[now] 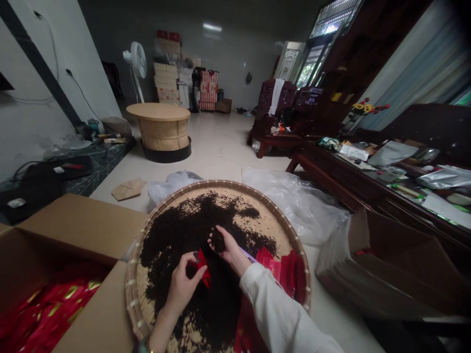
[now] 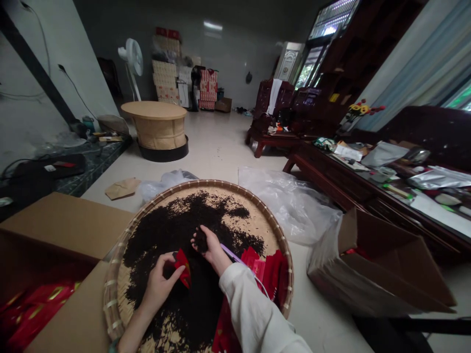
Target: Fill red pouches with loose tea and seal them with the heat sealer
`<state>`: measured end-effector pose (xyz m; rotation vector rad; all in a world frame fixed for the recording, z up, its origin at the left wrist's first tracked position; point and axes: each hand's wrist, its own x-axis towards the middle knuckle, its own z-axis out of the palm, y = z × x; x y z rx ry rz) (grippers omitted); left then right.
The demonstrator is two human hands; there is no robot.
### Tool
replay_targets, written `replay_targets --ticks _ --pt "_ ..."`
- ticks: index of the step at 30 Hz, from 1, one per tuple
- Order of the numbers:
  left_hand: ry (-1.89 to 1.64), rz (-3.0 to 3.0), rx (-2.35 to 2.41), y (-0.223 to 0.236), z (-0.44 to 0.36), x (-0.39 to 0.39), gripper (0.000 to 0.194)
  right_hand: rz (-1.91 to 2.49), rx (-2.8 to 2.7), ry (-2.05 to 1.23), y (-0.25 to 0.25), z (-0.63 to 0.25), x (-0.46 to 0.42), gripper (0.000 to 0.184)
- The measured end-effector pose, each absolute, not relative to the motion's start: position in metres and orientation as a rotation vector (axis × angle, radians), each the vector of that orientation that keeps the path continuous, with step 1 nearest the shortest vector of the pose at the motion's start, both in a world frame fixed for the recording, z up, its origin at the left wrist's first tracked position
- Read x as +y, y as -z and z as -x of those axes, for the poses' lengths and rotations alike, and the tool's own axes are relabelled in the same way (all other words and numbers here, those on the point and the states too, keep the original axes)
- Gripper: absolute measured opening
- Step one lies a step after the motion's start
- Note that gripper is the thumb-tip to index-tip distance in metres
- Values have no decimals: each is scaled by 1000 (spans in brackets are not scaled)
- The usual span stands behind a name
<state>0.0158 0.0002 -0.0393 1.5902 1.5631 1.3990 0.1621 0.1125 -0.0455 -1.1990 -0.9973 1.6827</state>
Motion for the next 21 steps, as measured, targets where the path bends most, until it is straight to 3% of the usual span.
replay_targets --ticks 5,8,14,21 --pt "-1371 -1799 1577 33 -19 -5 18 844 -176 -2069 38 -173 98 33" --pt "-1370 -1868 1574 32 -23 -5 18 709 91 -2102 33 -174 92 31" --pt "-1400 -1999 1608 26 -28 -1 20 629 -56 -2003 11 -177 89 18" --pt "-1311 -2253 1659 24 -45 8 16 583 -336 -1770 -33 -172 74 22"
